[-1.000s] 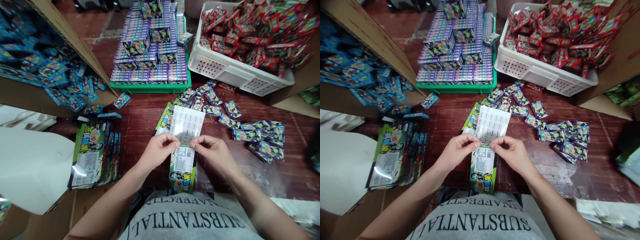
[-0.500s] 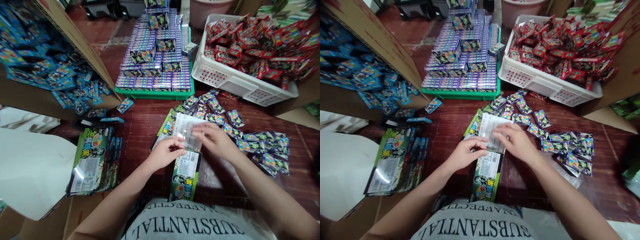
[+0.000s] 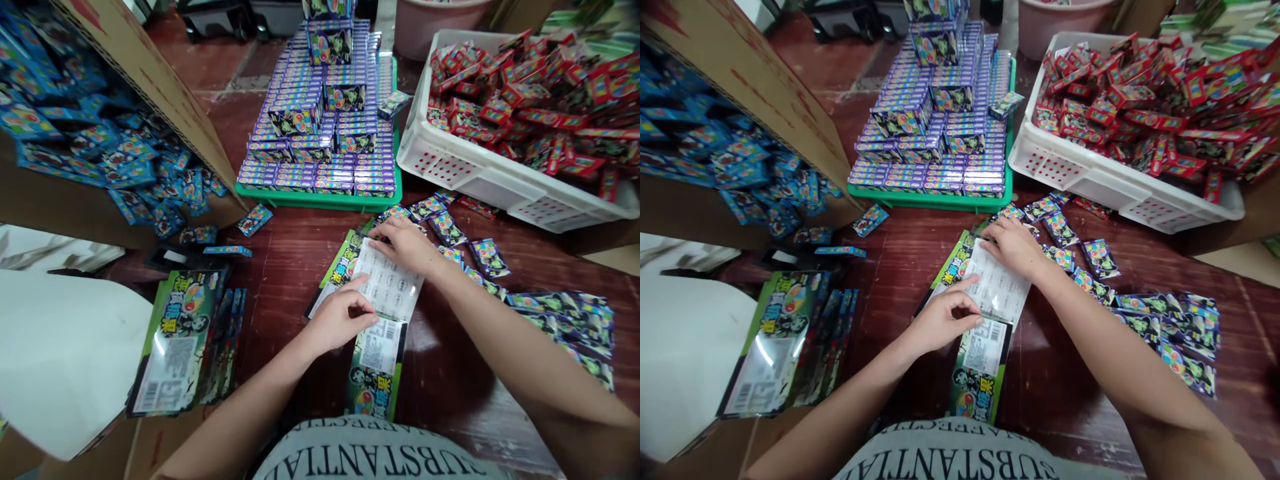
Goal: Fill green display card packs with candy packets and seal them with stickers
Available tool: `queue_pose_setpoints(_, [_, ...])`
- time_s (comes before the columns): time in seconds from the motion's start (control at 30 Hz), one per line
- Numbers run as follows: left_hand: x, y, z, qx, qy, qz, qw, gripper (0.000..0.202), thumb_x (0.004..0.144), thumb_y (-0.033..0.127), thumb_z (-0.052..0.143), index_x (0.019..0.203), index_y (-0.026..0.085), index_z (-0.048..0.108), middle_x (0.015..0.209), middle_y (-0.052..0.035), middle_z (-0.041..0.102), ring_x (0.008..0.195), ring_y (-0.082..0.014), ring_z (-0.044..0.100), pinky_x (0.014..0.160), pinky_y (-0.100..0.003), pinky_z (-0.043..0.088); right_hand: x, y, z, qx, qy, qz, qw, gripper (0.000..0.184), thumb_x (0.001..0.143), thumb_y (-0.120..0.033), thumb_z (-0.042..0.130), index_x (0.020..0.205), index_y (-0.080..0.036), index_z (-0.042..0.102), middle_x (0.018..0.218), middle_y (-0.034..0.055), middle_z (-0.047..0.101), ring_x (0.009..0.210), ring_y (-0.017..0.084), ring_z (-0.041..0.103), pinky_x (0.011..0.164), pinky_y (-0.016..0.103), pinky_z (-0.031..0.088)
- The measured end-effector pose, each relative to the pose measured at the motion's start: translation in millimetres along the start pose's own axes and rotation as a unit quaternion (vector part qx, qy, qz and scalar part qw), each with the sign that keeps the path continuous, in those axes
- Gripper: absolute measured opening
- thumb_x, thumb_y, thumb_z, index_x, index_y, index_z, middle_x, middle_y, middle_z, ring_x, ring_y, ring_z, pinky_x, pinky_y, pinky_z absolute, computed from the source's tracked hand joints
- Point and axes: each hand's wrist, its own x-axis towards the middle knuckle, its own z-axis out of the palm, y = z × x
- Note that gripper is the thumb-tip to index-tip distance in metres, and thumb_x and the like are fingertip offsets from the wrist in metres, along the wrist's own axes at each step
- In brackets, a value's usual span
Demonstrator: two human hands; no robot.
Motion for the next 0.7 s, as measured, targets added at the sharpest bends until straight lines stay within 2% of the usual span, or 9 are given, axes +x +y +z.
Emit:
queue_pose_setpoints(0.13, [2.0, -0.3, 0.3, 0.005, 0.0, 0.002, 1.0, 0.008, 0.079, 0.021, 0.079, 0.08, 0.021, 0.071, 0.153, -0.012, 0.05, 0.141, -0.0286, 0.049, 0.11, -0.045, 0.042, -4.7, -6.8, -0.9, -0.018, 0.011, -0.016, 1.0, 0.017, 0.098, -0.033, 0.058, 0.102, -0.022, 0.071, 0.101, 0.008, 0.068, 0.096, 0.026, 0.056, 0.084, 0.039, 0.04])
queue_pose_setpoints(0.23, [2.7, -1.3, 1.3, 0.006, 0.003, 0.007, 1.0, 0.008, 0.079, 0.02, 0.079, 0.08, 0.02, 0.071, 0.151, -0.0134, 0.052, 0.141, -0.0293, 0.049, 0.111, -0.046, 0.041, -17.2, -25.2, -3.4, -0.069, 0.012, -0.057, 0.996, 0.018, 0.1, -0.031, 0.056, 0.097, -0.023, 0.071, 0.095, 0.0067, 0.069, 0.092, 0.025, 0.053, 0.079, 0.039, 0.035])
queue_pose_setpoints(0.3, [2.3, -2.5, 2.0, 0.011, 0.009, 0.017, 1.0, 0.008, 0.079, 0.021, 0.079, 0.08, 0.02, 0.071, 0.145, -0.0136, 0.057, 0.141, -0.0294, 0.049, 0.111, -0.047, 0.04, -31.1, -40.1, -9.1, -0.062, 0.003, -0.096, 0.994, 0.021, 0.102, -0.031, 0.053, 0.096, -0.023, 0.071, 0.092, 0.0063, 0.069, 0.091, 0.025, 0.052, 0.078, 0.04, 0.033])
queue_pose_setpoints(0.37, [0.4, -2.6, 2.4, 0.019, 0.019, 0.028, 0.999, 0.008, 0.08, 0.023, 0.079, 0.082, 0.021, 0.071, 0.136, -0.0126, 0.063, 0.138, -0.0289, 0.051, 0.111, -0.046, 0.041, -47.3, -52.1, -19.8, 0.024, 0.003, -0.11, 0.994, 0.022, 0.103, -0.032, 0.052, 0.095, -0.023, 0.07, 0.093, 0.0058, 0.069, 0.09, 0.023, 0.053, 0.08, 0.039, 0.036])
queue_pose_setpoints(0.43, [-3.1, -0.4, 2.7, 0.02, 0.029, 0.041, 0.999, 0.009, 0.081, 0.025, 0.078, 0.085, 0.021, 0.071, 0.128, -0.0112, 0.065, 0.129, -0.0272, 0.057, 0.106, -0.044, 0.044, -62.5, -57.6, -34.3, 0.178, 0.001, -0.073, 0.981, 0.018, 0.101, -0.035, 0.057, 0.096, -0.023, 0.069, 0.095, 0.005, 0.068, 0.091, 0.021, 0.056, 0.082, 0.037, 0.04])
queue_pose_setpoints(0.5, [-7.1, 3.6, 3.0, 0.009, 0.026, 0.049, 0.998, 0.009, 0.082, 0.025, 0.075, 0.088, 0.02, 0.07, 0.121, -0.0094, 0.066, 0.116, -0.0239, 0.063, 0.101, -0.041, 0.048, -74.4, -56.7, -48.2, 0.357, -0.048, 0.001, 0.933, 0.015, 0.098, -0.036, 0.062, 0.104, -0.023, 0.066, 0.097, 0.0038, 0.067, 0.089, 0.018, 0.059, 0.081, 0.034, 0.045])
queue_pose_setpoints(0.57, [-10.4, 7.7, 3.6, -0.012, 0.005, 0.039, 0.999, 0.008, 0.085, 0.023, 0.07, 0.092, 0.019, 0.068, 0.113, -0.0071, 0.068, 0.104, -0.0207, 0.066, 0.096, -0.039, 0.05, -82.5, -52.4, -56.6, 0.499, -0.148, 0.07, 0.851, 0.027, 0.094, -0.036, 0.067, 0.116, -0.022, 0.059, 0.094, 0.0019, 0.065, 0.085, 0.015, 0.06, 0.076, 0.031, 0.047])
queue_pose_setpoints(0.63, [-12.4, 10.6, 4.4, -0.032, -0.02, 0.014, 0.999, 0.01, 0.087, 0.021, 0.065, 0.096, 0.02, 0.066, 0.106, -0.0048, 0.07, 0.098, -0.019, 0.067, 0.092, -0.037, 0.05, -87.6, -48.7, -57.4, 0.582, -0.24, 0.116, 0.768, 0.042, 0.09, -0.034, 0.072, 0.125, -0.021, 0.052, 0.09, -0.0004, 0.064, 0.08, 0.013, 0.059, 0.073, 0.028, 0.047])
queue_pose_setpoints(0.7, [-13.4, 12.5, 5.2, -0.046, -0.031, -0.001, 0.998, 0.012, 0.086, 0.02, 0.064, 0.098, 0.019, 0.065, 0.101, -0.0034, 0.071, 0.094, -0.0181, 0.066, 0.088, -0.035, 0.05, -90.8, -47.5, -51.6, 0.616, -0.285, 0.147, 0.719, 0.049, 0.086, -0.032, 0.075, 0.126, -0.02, 0.049, 0.088, -0.0015, 0.063, 0.078, 0.011, 0.058, 0.072, 0.027, 0.046])
